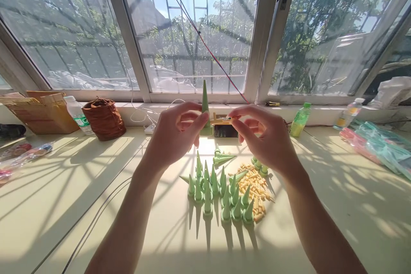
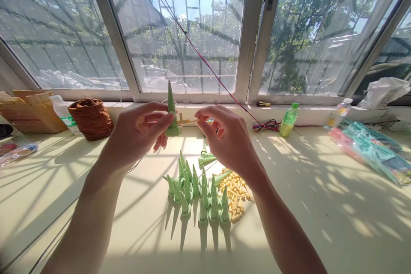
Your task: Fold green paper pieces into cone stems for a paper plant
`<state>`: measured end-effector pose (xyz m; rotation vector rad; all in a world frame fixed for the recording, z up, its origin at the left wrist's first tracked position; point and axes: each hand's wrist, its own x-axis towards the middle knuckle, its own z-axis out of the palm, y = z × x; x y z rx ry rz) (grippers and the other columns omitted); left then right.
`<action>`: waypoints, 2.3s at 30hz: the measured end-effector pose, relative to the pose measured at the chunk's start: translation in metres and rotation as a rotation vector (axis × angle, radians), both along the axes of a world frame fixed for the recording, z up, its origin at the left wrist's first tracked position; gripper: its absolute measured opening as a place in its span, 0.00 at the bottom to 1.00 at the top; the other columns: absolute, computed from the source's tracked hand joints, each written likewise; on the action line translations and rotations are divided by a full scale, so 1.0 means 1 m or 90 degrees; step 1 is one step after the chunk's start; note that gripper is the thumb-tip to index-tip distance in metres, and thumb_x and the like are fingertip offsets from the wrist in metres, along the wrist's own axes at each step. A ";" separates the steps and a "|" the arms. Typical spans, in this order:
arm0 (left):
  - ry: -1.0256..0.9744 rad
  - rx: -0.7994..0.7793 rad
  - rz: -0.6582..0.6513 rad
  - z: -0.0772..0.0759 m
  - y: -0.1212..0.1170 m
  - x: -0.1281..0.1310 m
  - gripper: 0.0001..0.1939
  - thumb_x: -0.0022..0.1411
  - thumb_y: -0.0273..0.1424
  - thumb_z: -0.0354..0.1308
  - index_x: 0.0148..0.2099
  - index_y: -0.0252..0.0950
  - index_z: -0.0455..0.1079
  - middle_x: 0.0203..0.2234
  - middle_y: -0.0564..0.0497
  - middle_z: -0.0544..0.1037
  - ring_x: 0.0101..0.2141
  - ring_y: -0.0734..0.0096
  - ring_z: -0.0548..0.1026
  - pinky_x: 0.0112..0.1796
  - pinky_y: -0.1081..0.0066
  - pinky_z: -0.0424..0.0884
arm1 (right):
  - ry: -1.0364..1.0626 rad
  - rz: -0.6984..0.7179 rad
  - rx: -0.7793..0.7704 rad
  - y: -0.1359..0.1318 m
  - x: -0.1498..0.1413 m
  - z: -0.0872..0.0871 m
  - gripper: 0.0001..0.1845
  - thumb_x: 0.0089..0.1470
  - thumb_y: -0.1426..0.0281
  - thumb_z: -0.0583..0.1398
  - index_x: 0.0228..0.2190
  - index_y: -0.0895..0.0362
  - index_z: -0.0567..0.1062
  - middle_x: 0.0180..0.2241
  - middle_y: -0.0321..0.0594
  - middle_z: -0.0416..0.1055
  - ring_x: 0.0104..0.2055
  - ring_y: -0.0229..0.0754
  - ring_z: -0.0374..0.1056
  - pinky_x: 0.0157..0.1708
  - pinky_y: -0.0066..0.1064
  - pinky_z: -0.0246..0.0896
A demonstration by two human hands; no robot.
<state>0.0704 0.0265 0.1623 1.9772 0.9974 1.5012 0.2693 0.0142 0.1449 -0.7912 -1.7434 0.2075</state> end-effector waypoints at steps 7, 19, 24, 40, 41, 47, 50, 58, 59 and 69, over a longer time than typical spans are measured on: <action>0.004 0.010 -0.007 -0.002 -0.004 0.007 0.09 0.59 0.37 0.65 0.39 0.39 0.75 0.24 0.53 0.78 0.15 0.80 0.71 0.14 0.77 0.68 | -0.006 0.029 -0.016 -0.002 0.003 0.003 0.06 0.60 0.68 0.60 0.38 0.54 0.77 0.40 0.36 0.76 0.24 0.29 0.68 0.24 0.24 0.70; -0.022 0.032 -0.029 -0.005 -0.010 0.020 0.07 0.62 0.34 0.63 0.42 0.40 0.73 0.26 0.54 0.77 0.19 0.79 0.74 0.15 0.80 0.69 | 0.025 0.045 -0.020 -0.007 0.008 0.006 0.04 0.58 0.69 0.63 0.36 0.54 0.77 0.36 0.34 0.76 0.23 0.30 0.68 0.25 0.26 0.71; -0.028 0.038 -0.022 -0.005 -0.012 0.023 0.08 0.61 0.35 0.64 0.42 0.40 0.74 0.27 0.53 0.78 0.21 0.76 0.77 0.15 0.80 0.69 | 0.021 0.042 -0.017 -0.007 0.008 0.005 0.04 0.58 0.68 0.62 0.36 0.54 0.78 0.36 0.34 0.76 0.23 0.30 0.69 0.26 0.26 0.71; -0.019 0.114 -0.038 -0.010 -0.008 0.023 0.08 0.60 0.31 0.65 0.43 0.39 0.74 0.27 0.55 0.79 0.21 0.78 0.77 0.17 0.82 0.72 | 0.014 0.039 -0.033 -0.008 0.010 0.006 0.07 0.57 0.66 0.63 0.36 0.56 0.78 0.30 0.35 0.75 0.25 0.33 0.70 0.24 0.27 0.67; -0.023 0.111 -0.041 -0.010 -0.008 0.023 0.08 0.60 0.31 0.65 0.43 0.39 0.74 0.27 0.55 0.79 0.21 0.78 0.77 0.17 0.82 0.72 | 0.009 0.040 -0.034 -0.008 0.011 0.006 0.08 0.56 0.66 0.64 0.36 0.56 0.78 0.31 0.36 0.76 0.27 0.34 0.71 0.24 0.27 0.67; -0.032 0.104 -0.048 -0.010 -0.007 0.023 0.08 0.60 0.30 0.65 0.43 0.38 0.74 0.28 0.54 0.79 0.24 0.76 0.78 0.20 0.81 0.74 | 0.001 0.041 -0.049 -0.007 0.012 0.005 0.07 0.57 0.66 0.63 0.37 0.56 0.78 0.31 0.36 0.75 0.27 0.35 0.71 0.24 0.27 0.66; -0.029 0.102 -0.037 -0.011 -0.008 0.024 0.08 0.59 0.30 0.65 0.43 0.38 0.74 0.28 0.54 0.79 0.25 0.75 0.79 0.22 0.80 0.76 | 0.004 0.043 -0.056 -0.008 0.011 0.006 0.07 0.57 0.65 0.63 0.35 0.56 0.78 0.29 0.36 0.75 0.26 0.34 0.70 0.24 0.27 0.65; -0.002 0.119 -0.023 -0.011 -0.012 0.028 0.07 0.60 0.29 0.64 0.42 0.38 0.75 0.28 0.54 0.80 0.25 0.75 0.79 0.22 0.80 0.75 | -0.041 0.034 -0.069 -0.012 0.010 0.010 0.15 0.61 0.63 0.59 0.26 0.58 0.74 0.18 0.31 0.66 0.21 0.32 0.64 0.25 0.26 0.61; 0.001 0.117 -0.023 -0.011 -0.012 0.028 0.07 0.60 0.29 0.64 0.42 0.38 0.75 0.28 0.54 0.80 0.25 0.75 0.79 0.22 0.80 0.76 | -0.050 0.027 -0.068 -0.012 0.010 0.011 0.18 0.62 0.63 0.58 0.24 0.58 0.73 0.17 0.31 0.65 0.21 0.32 0.63 0.25 0.26 0.60; -0.007 0.113 -0.011 -0.014 -0.006 0.027 0.09 0.58 0.29 0.66 0.43 0.39 0.75 0.28 0.54 0.79 0.25 0.76 0.78 0.23 0.80 0.75 | -0.045 0.046 -0.068 -0.004 0.016 0.006 0.11 0.57 0.62 0.63 0.38 0.56 0.76 0.29 0.36 0.74 0.28 0.36 0.70 0.30 0.30 0.66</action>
